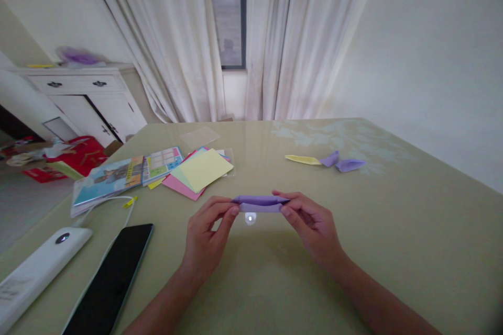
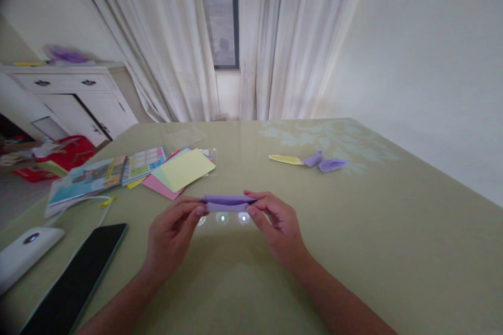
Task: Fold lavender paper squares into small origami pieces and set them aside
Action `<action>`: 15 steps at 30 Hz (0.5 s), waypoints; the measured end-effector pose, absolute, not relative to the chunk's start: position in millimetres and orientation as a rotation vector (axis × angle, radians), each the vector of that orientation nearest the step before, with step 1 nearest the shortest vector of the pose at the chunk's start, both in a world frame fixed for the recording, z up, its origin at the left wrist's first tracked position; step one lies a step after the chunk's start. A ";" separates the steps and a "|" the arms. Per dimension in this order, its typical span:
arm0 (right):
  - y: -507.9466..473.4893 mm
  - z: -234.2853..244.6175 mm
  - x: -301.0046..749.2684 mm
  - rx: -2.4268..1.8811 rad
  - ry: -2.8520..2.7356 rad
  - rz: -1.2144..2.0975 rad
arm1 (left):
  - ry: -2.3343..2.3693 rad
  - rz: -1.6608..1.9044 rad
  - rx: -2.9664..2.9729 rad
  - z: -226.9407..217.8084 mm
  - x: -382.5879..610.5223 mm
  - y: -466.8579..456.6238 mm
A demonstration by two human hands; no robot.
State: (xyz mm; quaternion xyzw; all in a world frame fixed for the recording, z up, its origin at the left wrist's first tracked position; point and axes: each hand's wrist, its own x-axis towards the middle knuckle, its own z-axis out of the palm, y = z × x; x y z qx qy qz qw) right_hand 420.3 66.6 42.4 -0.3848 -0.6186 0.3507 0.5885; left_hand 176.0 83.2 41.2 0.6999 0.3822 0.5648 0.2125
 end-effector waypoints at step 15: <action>57.1 42.1 412.4 -0.937 -1.407 0.711 | 1.031 1.636 1.632 43.9 193.5 69.2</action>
